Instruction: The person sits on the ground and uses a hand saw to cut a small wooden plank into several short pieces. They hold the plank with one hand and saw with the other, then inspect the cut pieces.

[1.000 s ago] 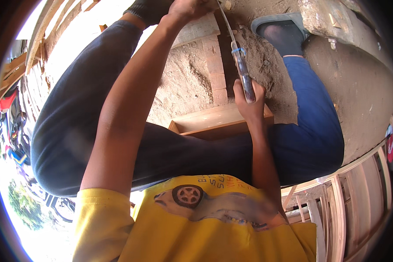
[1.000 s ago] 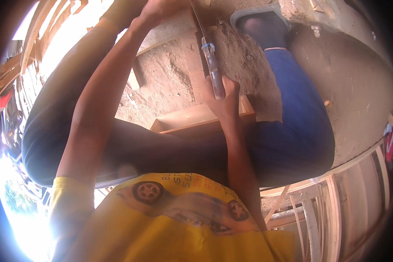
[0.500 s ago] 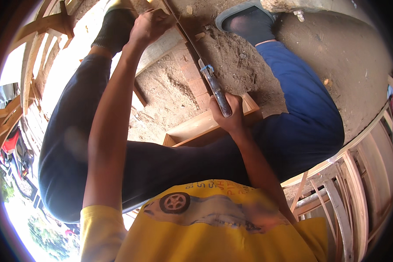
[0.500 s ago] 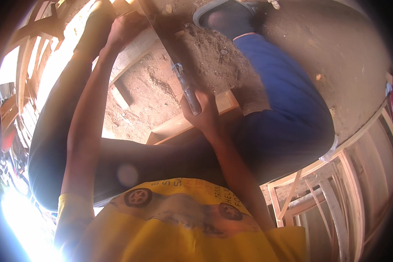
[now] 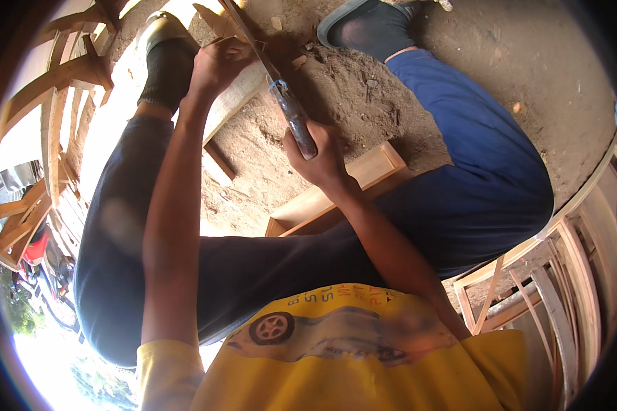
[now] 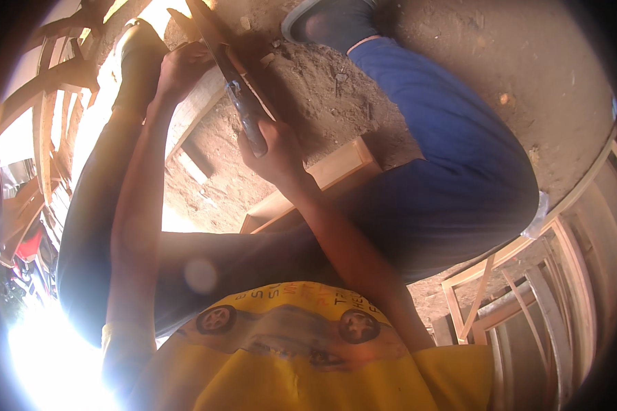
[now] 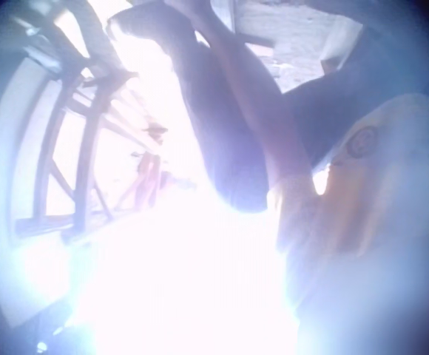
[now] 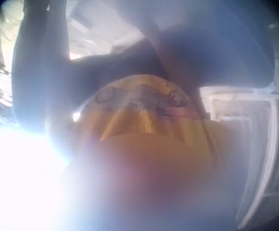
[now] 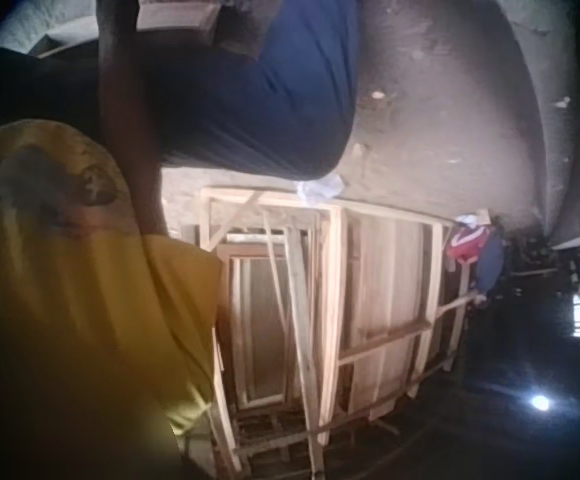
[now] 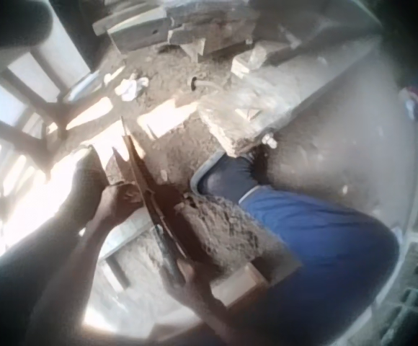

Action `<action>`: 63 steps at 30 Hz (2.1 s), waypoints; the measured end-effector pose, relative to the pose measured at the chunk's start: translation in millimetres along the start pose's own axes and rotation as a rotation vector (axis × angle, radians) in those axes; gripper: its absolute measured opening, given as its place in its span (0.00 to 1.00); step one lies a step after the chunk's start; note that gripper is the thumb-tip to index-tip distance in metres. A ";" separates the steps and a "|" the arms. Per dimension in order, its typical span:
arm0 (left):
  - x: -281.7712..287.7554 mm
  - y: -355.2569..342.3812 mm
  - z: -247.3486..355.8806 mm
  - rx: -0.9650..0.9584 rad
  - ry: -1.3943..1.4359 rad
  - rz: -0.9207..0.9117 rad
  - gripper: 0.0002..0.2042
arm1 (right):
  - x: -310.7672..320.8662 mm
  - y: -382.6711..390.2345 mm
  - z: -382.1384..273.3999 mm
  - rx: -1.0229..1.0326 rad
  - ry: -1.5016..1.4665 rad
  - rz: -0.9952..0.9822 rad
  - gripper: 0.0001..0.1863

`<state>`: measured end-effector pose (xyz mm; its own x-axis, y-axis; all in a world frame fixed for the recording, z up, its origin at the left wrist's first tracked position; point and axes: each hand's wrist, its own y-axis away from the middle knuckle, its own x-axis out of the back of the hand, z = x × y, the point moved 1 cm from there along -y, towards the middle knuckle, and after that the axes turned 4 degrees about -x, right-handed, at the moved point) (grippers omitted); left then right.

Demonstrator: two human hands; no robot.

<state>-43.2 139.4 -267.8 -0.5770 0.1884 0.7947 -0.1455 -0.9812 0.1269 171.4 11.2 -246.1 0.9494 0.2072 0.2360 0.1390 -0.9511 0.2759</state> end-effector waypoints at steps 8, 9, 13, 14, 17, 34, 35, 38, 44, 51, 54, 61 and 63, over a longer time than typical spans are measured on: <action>-7.9 -27.4 -13.4 0.155 0.127 0.293 0.15 | 10.3 -35.1 -7.1 0.005 0.048 -0.023 0.12; -8.5 -36.9 -23.2 0.204 0.150 0.388 0.16 | 8.5 -33.2 -6.8 -0.009 0.041 -0.039 0.12; -53.5 -80.8 -128.1 0.394 -0.294 0.402 0.18 | 4.6 -25.1 -4.7 0.014 -0.019 -0.062 0.10; -61.1 -86.5 -133.3 0.386 -0.348 0.357 0.19 | 6.8 -26.8 -3.0 0.020 -0.049 -0.050 0.10; -50.3 -74.5 -43.9 0.593 -0.161 0.320 0.20 | 16.3 -28.6 -7.4 -0.037 -0.031 -0.047 0.10; -40.7 -73.3 -35.9 0.509 -0.015 0.783 0.12 | 42.2 2.9 7.6 0.174 0.191 -0.119 0.10; -43.3 -70.1 -34.0 0.526 0.032 0.806 0.12 | 43.7 9.8 6.5 0.176 0.190 -0.106 0.10; -39.0 -65.6 -30.7 0.536 0.086 0.782 0.14 | 44.0 24.6 2.7 0.167 0.170 -0.081 0.10; -36.8 -64.8 -25.0 0.613 0.286 0.677 0.15 | 31.2 -4.5 -4.6 0.011 0.147 -0.143 0.05; -28.3 -60.9 -4.7 0.542 0.157 0.749 0.19 | 31.7 -5.2 8.2 0.173 0.162 -0.160 0.04; -38.1 -60.2 -15.3 0.596 0.146 0.695 0.19 | 17.8 -25.3 -11.9 -0.155 0.054 -0.213 0.03; -27.1 -59.6 -2.0 0.599 0.136 0.711 0.18 | 21.2 -25.9 -10.2 -0.004 0.047 -0.185 0.10; -39.5 -61.8 -15.0 0.613 0.109 0.668 0.18 | 21.8 -16.5 -6.5 -0.015 0.030 -0.108 0.14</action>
<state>-23.5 193.2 -315.9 -0.4654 -0.4546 0.7595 0.6804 -0.7325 -0.0215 188.1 32.8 -239.5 0.9202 0.3154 0.2317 0.2358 -0.9194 0.3148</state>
